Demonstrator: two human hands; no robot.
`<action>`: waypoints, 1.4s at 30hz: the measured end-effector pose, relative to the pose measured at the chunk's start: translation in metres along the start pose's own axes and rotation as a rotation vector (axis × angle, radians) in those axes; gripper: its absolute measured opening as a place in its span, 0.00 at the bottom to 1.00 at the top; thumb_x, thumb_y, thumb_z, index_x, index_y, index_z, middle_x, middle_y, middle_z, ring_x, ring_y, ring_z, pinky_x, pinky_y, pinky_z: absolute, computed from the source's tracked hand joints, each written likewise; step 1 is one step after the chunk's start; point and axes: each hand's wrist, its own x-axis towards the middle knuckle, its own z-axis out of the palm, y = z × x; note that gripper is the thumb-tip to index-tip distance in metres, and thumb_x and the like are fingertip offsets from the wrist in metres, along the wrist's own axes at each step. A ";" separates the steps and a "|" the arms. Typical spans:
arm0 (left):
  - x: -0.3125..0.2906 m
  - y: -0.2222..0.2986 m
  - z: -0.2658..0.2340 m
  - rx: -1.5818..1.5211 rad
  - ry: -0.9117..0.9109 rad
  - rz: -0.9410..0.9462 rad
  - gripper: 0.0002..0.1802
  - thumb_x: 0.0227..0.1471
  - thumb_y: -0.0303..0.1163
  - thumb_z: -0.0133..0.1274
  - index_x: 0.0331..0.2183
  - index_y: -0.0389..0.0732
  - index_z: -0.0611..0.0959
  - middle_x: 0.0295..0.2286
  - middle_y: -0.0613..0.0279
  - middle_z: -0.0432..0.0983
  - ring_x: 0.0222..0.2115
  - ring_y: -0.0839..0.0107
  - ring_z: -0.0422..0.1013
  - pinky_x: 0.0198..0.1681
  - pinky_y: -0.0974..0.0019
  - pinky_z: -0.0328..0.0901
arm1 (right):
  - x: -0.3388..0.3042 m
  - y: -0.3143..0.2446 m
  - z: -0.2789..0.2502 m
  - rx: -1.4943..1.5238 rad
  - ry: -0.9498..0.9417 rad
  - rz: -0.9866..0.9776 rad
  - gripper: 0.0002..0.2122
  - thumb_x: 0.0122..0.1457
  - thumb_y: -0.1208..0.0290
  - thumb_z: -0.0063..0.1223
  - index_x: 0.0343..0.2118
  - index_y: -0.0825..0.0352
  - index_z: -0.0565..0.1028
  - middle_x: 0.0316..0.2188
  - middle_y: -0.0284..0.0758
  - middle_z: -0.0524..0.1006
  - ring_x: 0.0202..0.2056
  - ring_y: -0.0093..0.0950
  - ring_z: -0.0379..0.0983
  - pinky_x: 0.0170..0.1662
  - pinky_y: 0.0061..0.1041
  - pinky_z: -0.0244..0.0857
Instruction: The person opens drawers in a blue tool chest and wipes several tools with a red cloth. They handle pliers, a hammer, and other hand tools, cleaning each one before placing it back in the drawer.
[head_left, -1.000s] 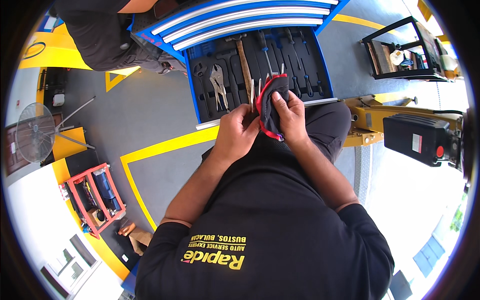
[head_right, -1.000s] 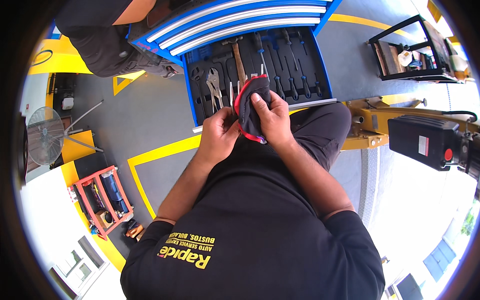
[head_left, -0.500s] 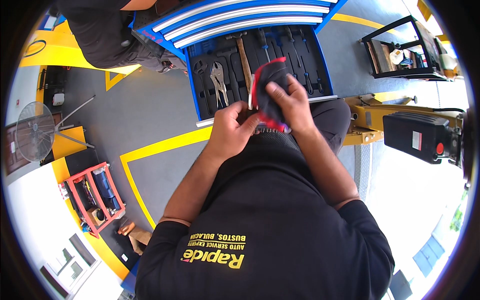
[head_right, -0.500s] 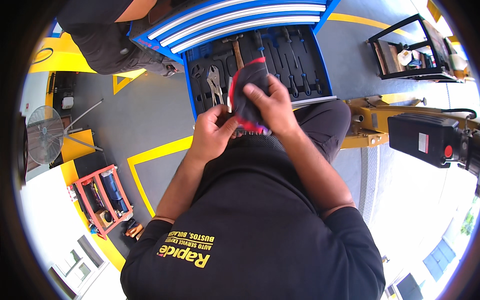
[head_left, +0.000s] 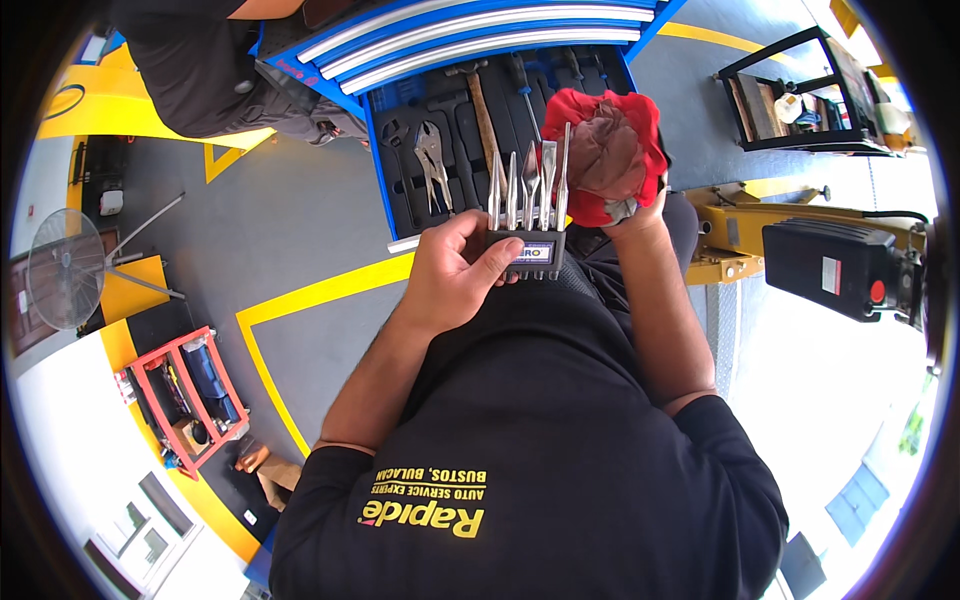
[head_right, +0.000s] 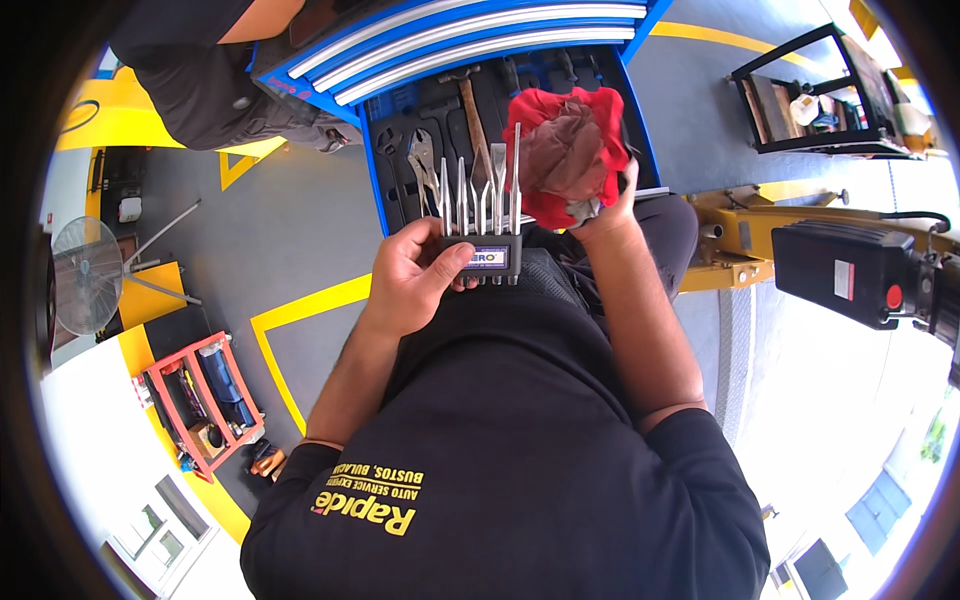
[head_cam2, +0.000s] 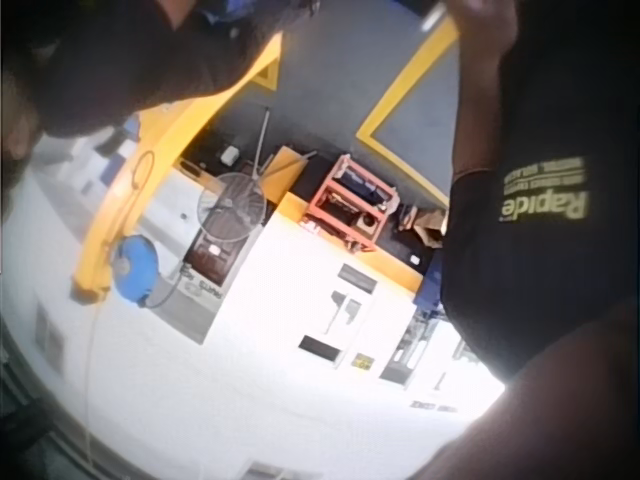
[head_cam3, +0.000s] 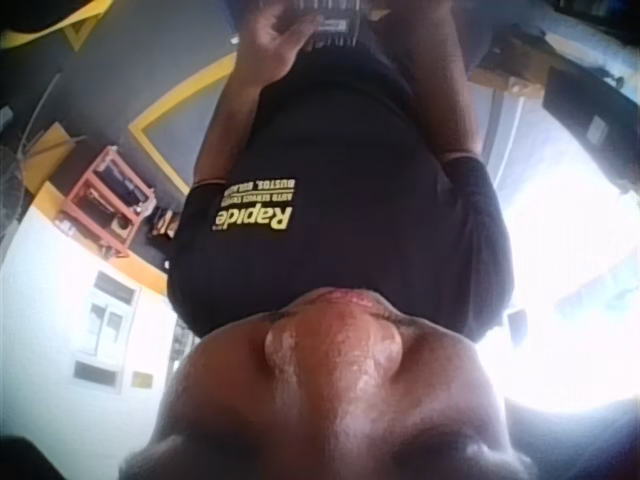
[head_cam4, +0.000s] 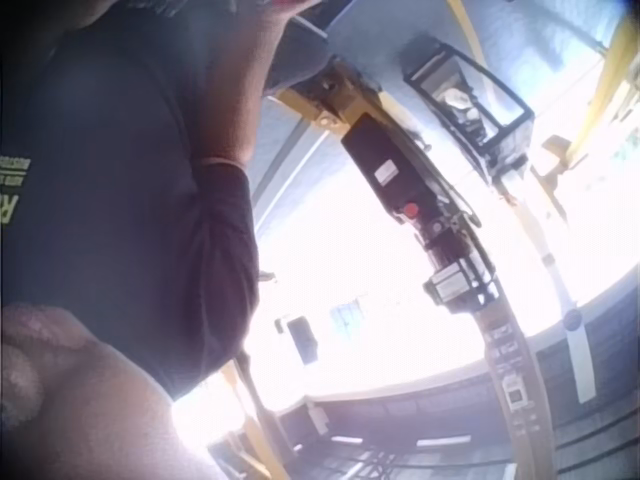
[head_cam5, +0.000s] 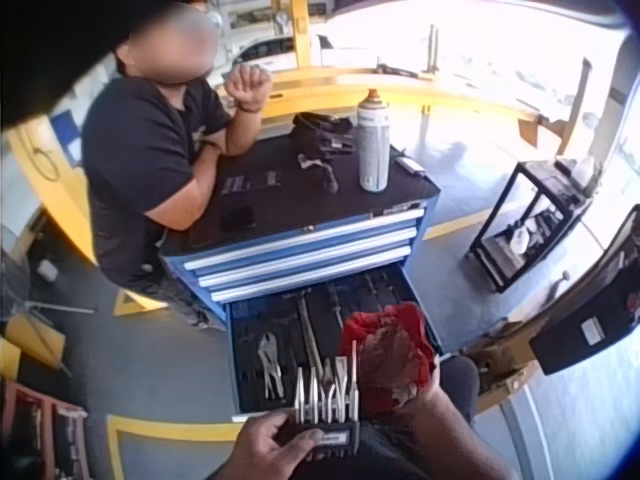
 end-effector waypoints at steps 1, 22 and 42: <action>-0.002 0.006 0.001 -0.023 -0.004 -0.006 0.13 0.63 0.33 0.63 0.34 0.33 0.80 0.25 0.62 0.79 0.23 0.81 0.74 0.27 0.73 0.70 | -0.002 0.011 0.008 -0.801 0.134 -0.247 0.14 0.71 0.62 0.45 0.52 0.65 0.73 0.58 0.41 0.75 0.56 0.38 0.74 0.62 0.37 0.68; 0.005 0.022 0.013 0.515 0.010 0.280 0.11 0.60 0.30 0.65 0.36 0.31 0.82 0.22 0.64 0.78 0.22 0.82 0.72 0.26 0.72 0.66 | 0.007 -0.079 -0.035 -4.096 0.237 -1.979 0.14 0.72 0.64 0.56 0.47 0.73 0.76 0.36 0.31 0.82 0.34 0.16 0.79 0.38 0.19 0.75; 0.008 0.033 0.005 0.801 0.239 0.542 0.13 0.51 0.31 0.70 0.31 0.34 0.83 0.21 0.60 0.75 0.18 0.70 0.72 0.22 0.64 0.64 | -0.018 -0.029 -0.025 -3.907 0.105 -0.833 0.29 0.71 0.53 0.35 0.65 0.70 0.67 0.64 0.48 0.71 0.65 0.44 0.68 0.71 0.44 0.57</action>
